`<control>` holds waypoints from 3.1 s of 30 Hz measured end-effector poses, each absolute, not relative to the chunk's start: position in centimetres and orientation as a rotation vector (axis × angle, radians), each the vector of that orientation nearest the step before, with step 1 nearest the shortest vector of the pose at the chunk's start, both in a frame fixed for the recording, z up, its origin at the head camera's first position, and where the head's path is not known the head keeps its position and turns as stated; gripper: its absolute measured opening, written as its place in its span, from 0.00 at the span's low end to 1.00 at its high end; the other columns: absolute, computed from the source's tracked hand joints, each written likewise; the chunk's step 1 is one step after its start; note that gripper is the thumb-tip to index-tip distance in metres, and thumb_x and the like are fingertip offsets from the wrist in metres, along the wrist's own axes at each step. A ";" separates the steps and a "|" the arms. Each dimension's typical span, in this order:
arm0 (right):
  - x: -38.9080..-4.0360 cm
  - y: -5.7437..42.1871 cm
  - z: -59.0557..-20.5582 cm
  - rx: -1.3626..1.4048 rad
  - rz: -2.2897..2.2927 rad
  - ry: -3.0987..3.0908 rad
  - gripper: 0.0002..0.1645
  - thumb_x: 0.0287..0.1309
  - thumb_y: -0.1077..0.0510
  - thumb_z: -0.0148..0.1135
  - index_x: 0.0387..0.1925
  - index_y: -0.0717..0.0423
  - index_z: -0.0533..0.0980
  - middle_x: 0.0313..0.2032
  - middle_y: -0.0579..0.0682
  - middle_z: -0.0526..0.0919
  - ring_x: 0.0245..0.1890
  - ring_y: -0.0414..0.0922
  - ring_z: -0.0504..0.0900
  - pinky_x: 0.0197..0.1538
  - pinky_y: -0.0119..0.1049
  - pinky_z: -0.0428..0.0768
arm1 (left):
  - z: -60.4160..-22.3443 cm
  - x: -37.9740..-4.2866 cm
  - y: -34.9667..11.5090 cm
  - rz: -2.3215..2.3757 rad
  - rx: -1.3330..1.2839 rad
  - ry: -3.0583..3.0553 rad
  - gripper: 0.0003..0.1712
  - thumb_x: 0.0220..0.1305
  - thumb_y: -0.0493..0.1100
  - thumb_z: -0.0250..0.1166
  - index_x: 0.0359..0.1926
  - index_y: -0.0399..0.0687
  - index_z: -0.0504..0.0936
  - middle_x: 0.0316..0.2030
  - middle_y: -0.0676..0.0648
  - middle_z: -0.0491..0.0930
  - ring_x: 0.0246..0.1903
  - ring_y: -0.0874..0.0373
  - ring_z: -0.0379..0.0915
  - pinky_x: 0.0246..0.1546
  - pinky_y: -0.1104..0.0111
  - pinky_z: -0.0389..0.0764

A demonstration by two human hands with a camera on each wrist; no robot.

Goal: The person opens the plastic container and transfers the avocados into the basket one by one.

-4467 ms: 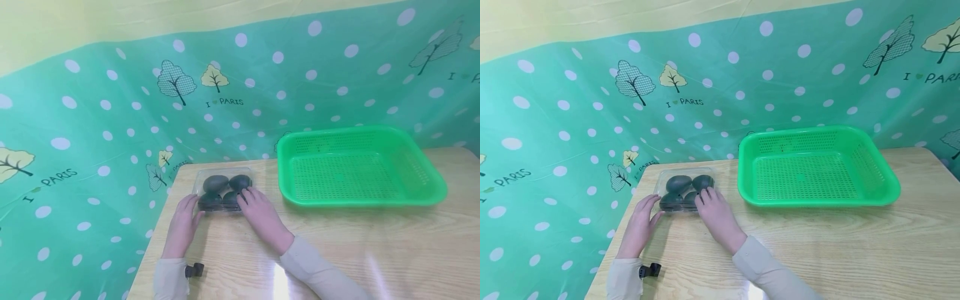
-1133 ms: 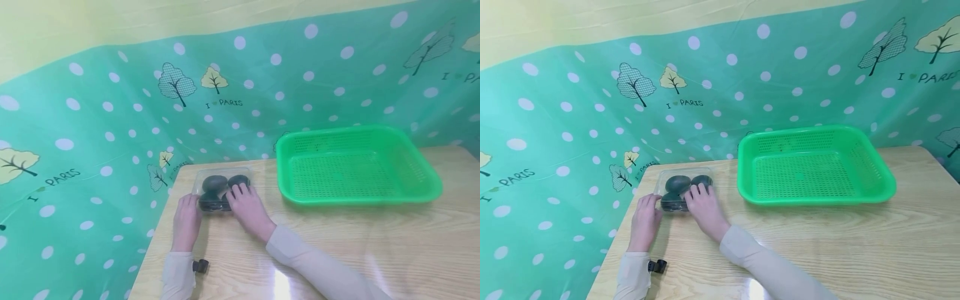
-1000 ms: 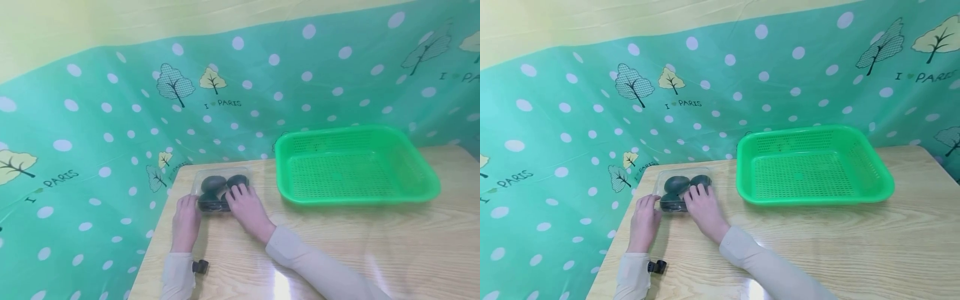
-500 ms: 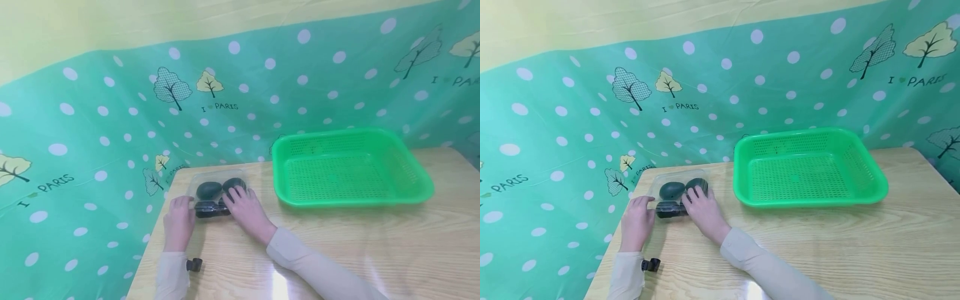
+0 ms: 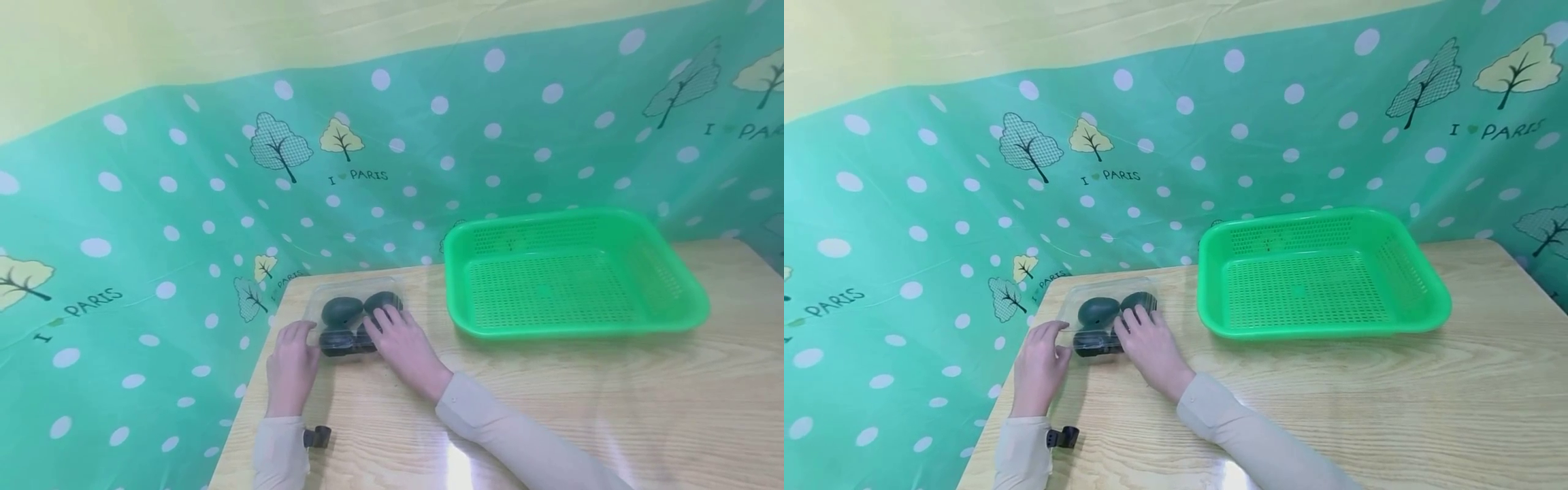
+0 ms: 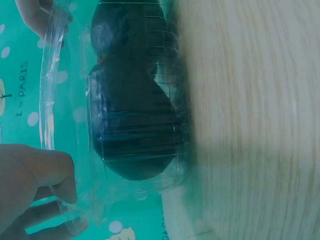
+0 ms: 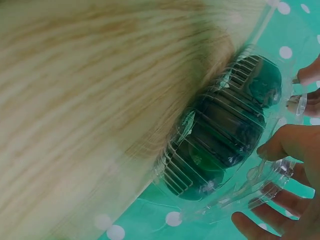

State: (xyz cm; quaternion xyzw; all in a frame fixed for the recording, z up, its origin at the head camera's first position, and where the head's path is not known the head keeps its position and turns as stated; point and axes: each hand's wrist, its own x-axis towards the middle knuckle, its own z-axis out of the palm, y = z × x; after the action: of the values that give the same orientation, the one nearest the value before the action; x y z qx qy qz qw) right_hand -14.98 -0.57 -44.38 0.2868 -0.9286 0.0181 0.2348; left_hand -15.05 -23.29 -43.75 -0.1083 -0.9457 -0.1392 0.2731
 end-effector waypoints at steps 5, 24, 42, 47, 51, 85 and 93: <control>-14.9 -0.6 -44.3 0.793 0.067 -2.545 0.30 0.60 0.60 0.66 0.64 0.52 0.73 0.57 0.51 0.76 0.58 0.49 0.73 0.60 0.42 0.79 | -43.7 -14.9 -23.5 -0.402 -0.312 -2.532 0.25 0.46 0.22 0.65 0.49 0.38 0.82 0.51 0.37 0.81 0.54 0.40 0.75 0.37 0.50 0.85; -14.8 -0.6 -42.8 0.818 0.164 -2.535 0.33 0.53 0.58 0.72 0.61 0.57 0.74 0.56 0.54 0.76 0.56 0.50 0.74 0.58 0.39 0.80 | -42.8 -15.1 -23.7 -0.491 -0.283 -2.564 0.26 0.50 0.22 0.66 0.53 0.36 0.80 0.55 0.34 0.79 0.58 0.38 0.73 0.56 0.48 0.78; -15.0 -0.5 -41.3 0.801 0.313 -2.513 0.31 0.50 0.61 0.69 0.58 0.60 0.75 0.55 0.55 0.77 0.56 0.50 0.75 0.59 0.37 0.78 | -41.4 -15.7 -24.1 -0.498 -0.318 -2.518 0.28 0.54 0.23 0.63 0.59 0.34 0.78 0.57 0.33 0.78 0.58 0.37 0.74 0.59 0.48 0.76; -15.1 -0.4 -41.1 0.805 0.370 -2.494 0.31 0.50 0.62 0.69 0.57 0.61 0.74 0.53 0.55 0.77 0.54 0.50 0.76 0.61 0.36 0.77 | -40.9 -15.8 -24.1 -0.520 -0.293 -2.534 0.27 0.56 0.24 0.63 0.60 0.34 0.77 0.58 0.33 0.77 0.58 0.36 0.73 0.60 0.47 0.75; -15.3 -0.3 -40.9 0.782 0.424 -2.492 0.28 0.51 0.62 0.69 0.56 0.61 0.74 0.52 0.55 0.76 0.53 0.49 0.74 0.59 0.35 0.77 | -40.6 -15.9 -24.2 -0.529 -0.274 -2.537 0.25 0.59 0.27 0.64 0.59 0.34 0.77 0.58 0.33 0.77 0.58 0.36 0.73 0.60 0.47 0.75; -15.8 0.7 -39.3 0.566 0.515 -2.420 0.17 0.61 0.58 0.63 0.50 0.60 0.74 0.45 0.52 0.78 0.44 0.47 0.74 0.46 0.35 0.77 | -39.3 -16.2 -25.0 -0.574 -0.264 -2.353 0.10 0.61 0.38 0.71 0.41 0.38 0.85 0.42 0.38 0.84 0.44 0.41 0.80 0.48 0.51 0.80; -16.1 0.7 -39.5 0.580 0.513 -2.363 0.12 0.62 0.59 0.63 0.46 0.58 0.77 0.43 0.52 0.78 0.43 0.48 0.73 0.44 0.36 0.76 | -39.2 -16.4 -25.1 -0.569 -0.229 -2.343 0.09 0.61 0.40 0.71 0.39 0.38 0.85 0.39 0.38 0.83 0.42 0.41 0.78 0.46 0.52 0.79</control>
State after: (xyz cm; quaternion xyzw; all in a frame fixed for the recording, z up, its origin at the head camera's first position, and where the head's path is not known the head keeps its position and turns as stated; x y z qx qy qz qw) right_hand -16.11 0.71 -39.46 0.2209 -0.8997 0.1954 0.3217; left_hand -16.37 -25.09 -39.19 -0.0887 -0.9054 -0.2198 0.3521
